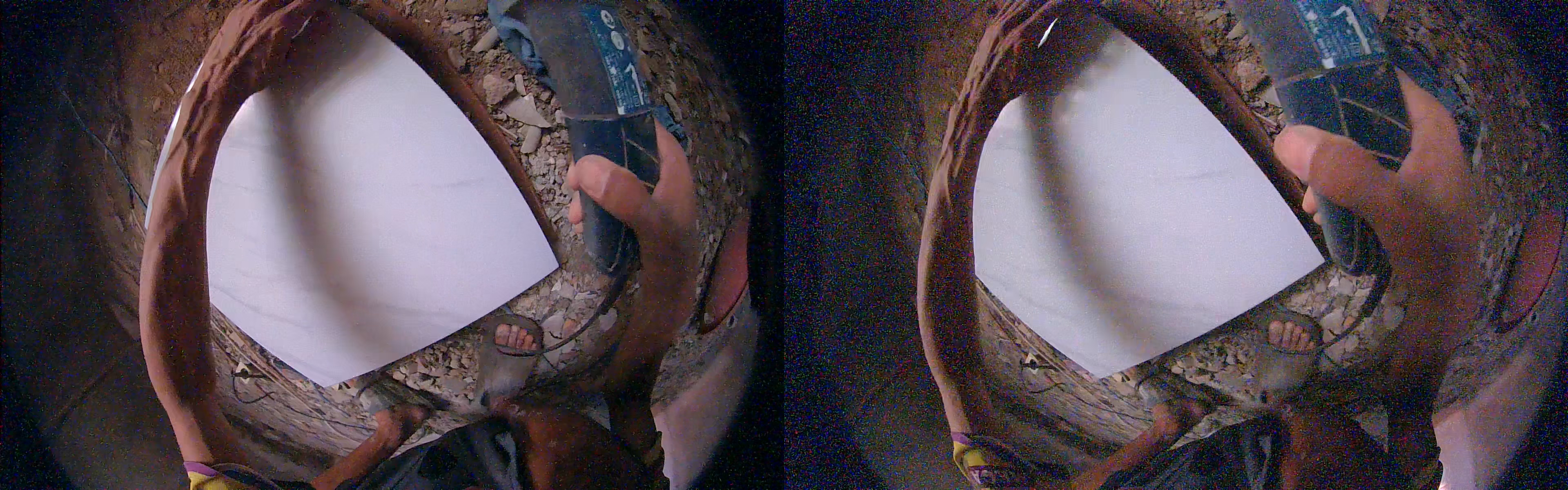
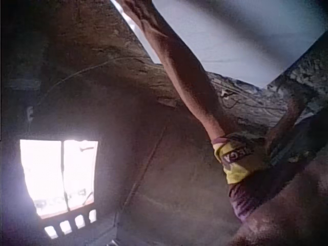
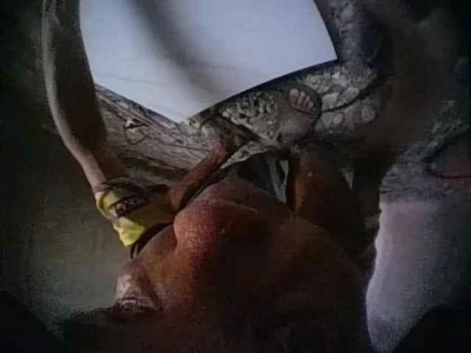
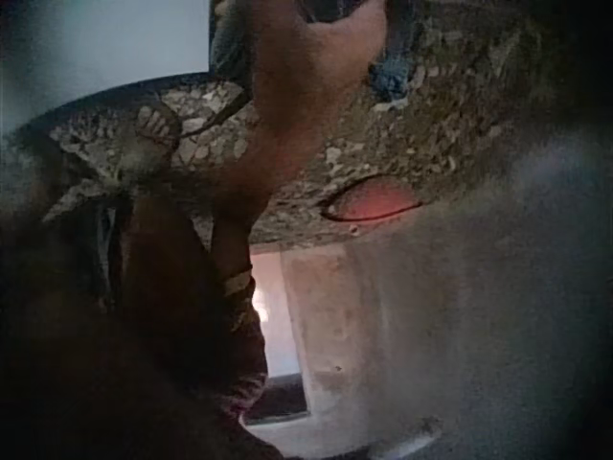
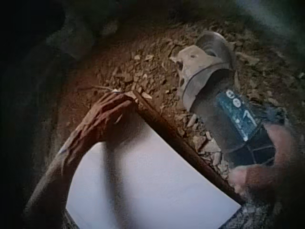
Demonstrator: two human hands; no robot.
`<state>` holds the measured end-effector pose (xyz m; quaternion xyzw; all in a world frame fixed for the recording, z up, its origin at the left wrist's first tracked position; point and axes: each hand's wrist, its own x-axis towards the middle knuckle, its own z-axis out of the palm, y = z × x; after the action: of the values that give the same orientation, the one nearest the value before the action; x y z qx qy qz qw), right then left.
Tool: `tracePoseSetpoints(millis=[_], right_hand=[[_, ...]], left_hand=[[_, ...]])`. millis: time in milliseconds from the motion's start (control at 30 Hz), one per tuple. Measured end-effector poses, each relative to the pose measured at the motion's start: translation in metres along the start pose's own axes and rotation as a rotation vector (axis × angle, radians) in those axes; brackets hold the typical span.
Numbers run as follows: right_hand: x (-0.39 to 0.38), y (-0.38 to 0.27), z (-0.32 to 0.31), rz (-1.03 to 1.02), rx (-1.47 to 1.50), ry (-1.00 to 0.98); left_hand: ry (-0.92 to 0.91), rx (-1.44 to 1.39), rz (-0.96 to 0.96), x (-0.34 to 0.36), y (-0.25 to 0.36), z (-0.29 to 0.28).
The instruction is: The person uses an angle grinder to cut the edge of a white tile, wipes the tile with a cloth, and then lifts the tile.
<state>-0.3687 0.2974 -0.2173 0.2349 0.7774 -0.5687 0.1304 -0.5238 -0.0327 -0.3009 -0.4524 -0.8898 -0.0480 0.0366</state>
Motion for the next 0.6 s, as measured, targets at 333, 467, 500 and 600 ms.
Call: tracePoseSetpoints(millis=[333, 467, 500, 600], right_hand=[[0.022, -0.002, -0.04, 0.085, -0.059, -0.362], [0.026, 0.002, -0.039, 0.08, -0.126, -0.317], [0.025, 0.0, -0.044, 0.064, -0.145, -0.299], [0.026, 0.012, -0.054, 0.031, -0.148, -0.162]], left_hand=[[0.168, 0.026, 0.051, 0.002, -0.062, 0.033], [0.104, -0.025, 0.086, -0.017, -0.027, 0.072], [0.09, -0.02, 0.098, -0.017, -0.018, 0.071], [0.073, 0.044, 0.111, -0.019, 0.039, 0.08]])
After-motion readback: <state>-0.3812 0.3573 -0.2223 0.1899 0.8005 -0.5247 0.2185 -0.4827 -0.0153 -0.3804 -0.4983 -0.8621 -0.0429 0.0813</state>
